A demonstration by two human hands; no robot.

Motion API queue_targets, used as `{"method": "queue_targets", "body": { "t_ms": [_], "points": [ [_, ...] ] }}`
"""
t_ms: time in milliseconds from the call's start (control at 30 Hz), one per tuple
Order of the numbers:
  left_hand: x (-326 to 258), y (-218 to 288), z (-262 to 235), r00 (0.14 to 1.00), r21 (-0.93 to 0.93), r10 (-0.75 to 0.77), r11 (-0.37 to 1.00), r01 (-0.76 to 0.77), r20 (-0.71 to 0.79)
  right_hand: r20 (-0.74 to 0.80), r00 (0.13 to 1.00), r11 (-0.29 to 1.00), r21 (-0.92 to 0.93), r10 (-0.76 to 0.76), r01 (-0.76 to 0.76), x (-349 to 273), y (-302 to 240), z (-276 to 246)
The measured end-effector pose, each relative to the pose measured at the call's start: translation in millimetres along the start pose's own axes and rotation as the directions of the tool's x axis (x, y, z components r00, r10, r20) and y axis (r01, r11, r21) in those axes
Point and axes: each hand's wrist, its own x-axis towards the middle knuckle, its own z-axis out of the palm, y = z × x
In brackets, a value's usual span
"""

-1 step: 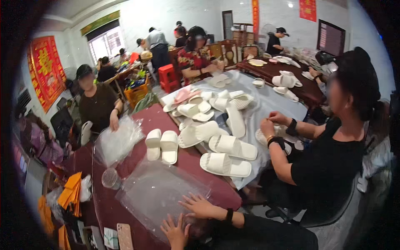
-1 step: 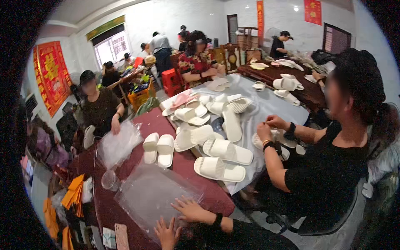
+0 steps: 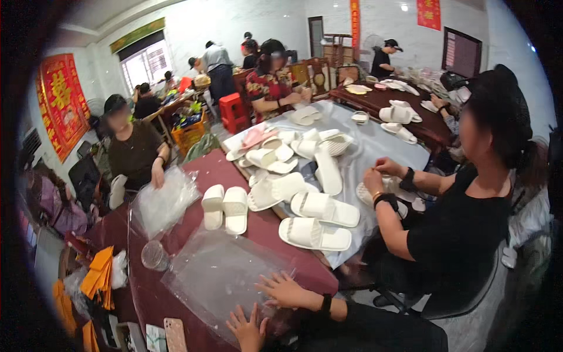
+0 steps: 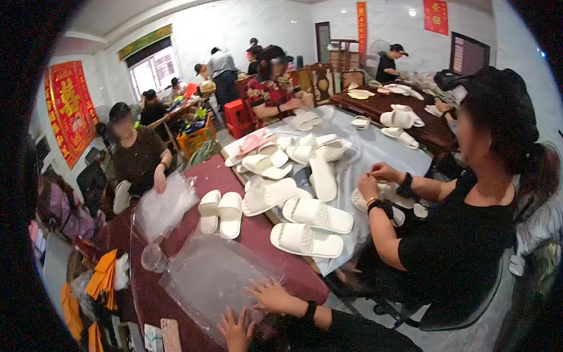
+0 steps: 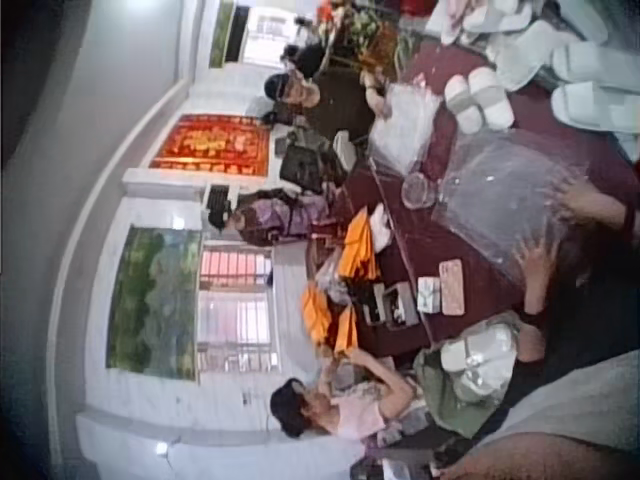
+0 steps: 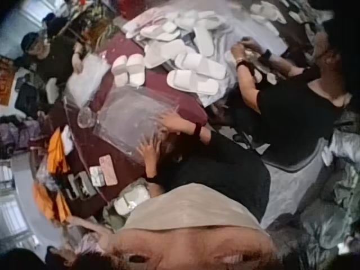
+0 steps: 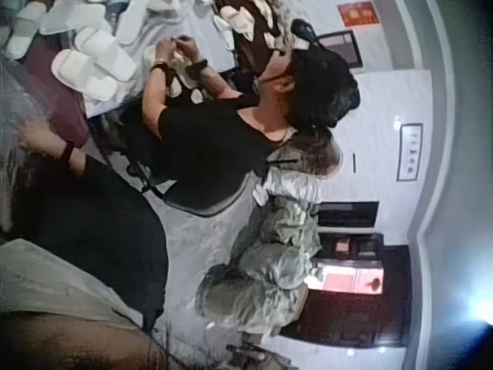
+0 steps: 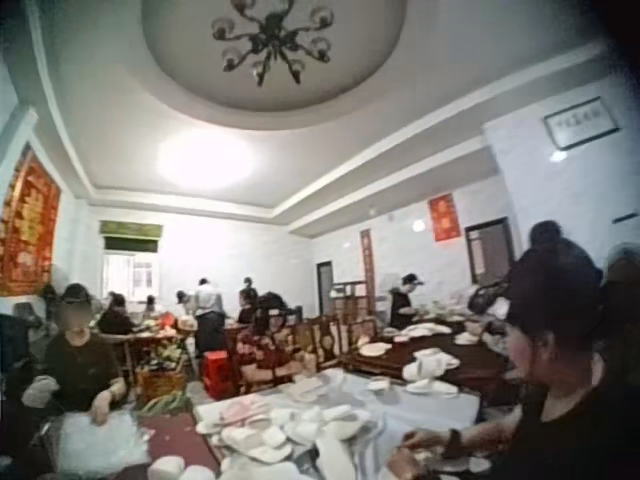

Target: Packing white slippers into individual plastic bags and then into a larger green bag.

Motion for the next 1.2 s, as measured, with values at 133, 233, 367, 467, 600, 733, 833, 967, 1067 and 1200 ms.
{"method": "queue_targets", "body": {
  "t_ms": [133, 233, 367, 467, 600, 733, 833, 967, 1067, 1200],
  "points": [
    [6, 12, -7, 1.0, -0.07, 0.014, 0.997, -0.012, 0.028, 0.068, 0.994, 0.997, -0.027, 0.08, -0.079, -33, 35, -26],
    [8, 8, -10, 1.0, -0.134, 0.026, 0.991, -0.024, 0.013, 0.016, 1.0, 0.99, 0.139, 0.015, -0.018, -45, 54, -21],
    [11, 6, -6, 0.998, -0.216, -0.002, 0.976, 0.015, 0.064, 0.021, 0.999, 0.993, 0.109, 0.046, -0.048, -42, 46, -9],
    [10, -5, 8, 0.996, -0.11, -0.082, 0.99, 0.084, 0.023, -0.058, 0.992, 0.994, 0.032, 0.11, -0.108, -34, 44, 2],
    [8, -10, 20, 0.994, 0.047, -0.069, 0.996, 0.073, -0.081, -0.169, 0.981, 0.995, -0.013, 0.091, -0.094, -37, 40, 4],
    [10, -10, 19, 0.999, 0.06, -0.028, 0.998, 0.03, -0.034, -0.321, 0.94, 0.981, 0.186, 0.117, -0.059, -44, 49, -7],
    [10, -13, 27, 0.998, 0.032, -0.034, 0.999, 0.036, -0.057, -0.498, 0.84, 0.977, 0.107, 0.215, -0.186, -48, 57, -29],
    [8, -12, 30, 0.998, 0.053, -0.056, 0.997, 0.057, -0.035, -0.681, 0.618, 0.918, 0.26, 0.394, -0.299, -58, 75, -42],
    [7, -12, 33, 0.997, 0.118, -0.041, 0.992, 0.048, -0.061, -0.699, 0.509, 0.852, 0.297, 0.502, -0.432, -62, 91, -51],
    [6, -13, 35, 0.995, 0.067, -0.065, 0.995, 0.07, -0.073, -0.675, 0.413, 0.737, 0.296, 0.612, -0.607, -64, 120, -40]
  ]
}}
